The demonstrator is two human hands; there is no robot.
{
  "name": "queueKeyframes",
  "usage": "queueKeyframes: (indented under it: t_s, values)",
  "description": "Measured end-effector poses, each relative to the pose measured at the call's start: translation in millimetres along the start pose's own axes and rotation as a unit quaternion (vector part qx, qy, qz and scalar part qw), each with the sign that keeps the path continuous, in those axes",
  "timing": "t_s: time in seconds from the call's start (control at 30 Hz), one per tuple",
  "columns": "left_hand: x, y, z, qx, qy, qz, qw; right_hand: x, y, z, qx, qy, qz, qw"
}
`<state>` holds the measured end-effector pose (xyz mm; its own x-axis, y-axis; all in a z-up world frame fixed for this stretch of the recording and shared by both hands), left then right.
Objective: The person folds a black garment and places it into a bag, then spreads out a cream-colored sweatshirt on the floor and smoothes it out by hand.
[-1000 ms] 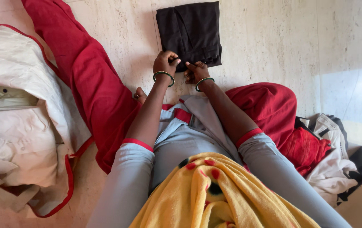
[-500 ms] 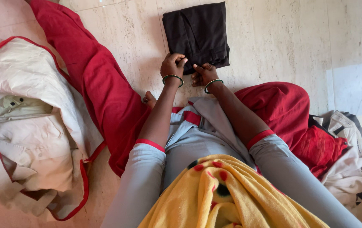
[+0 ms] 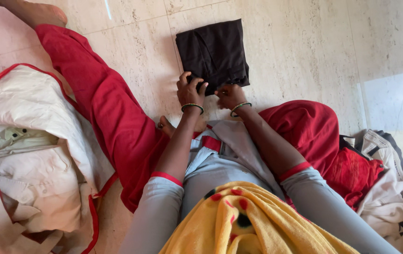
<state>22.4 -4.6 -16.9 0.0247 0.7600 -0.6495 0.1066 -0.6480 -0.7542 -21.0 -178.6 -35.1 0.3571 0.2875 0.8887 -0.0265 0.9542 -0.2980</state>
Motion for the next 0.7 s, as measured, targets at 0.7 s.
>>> queueKeyframes:
  t_s: [0.7]
  values:
    - [53,-6,-25,0.149,-0.124,0.033,0.980,26,-74,13,-0.070,0.066,0.415,0.905]
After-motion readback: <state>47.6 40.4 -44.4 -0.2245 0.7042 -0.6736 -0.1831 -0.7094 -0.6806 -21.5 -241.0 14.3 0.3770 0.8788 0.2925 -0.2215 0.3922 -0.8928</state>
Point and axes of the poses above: each hand's wrist, its own z-axis away from the middle knuckle, its own y-axis out of the palm, x = y × z, the point moved 3 cm from there along -z, towards the middle knuckle, and after that the axes turned 4 degrees about -y, right-handed, at the moved point
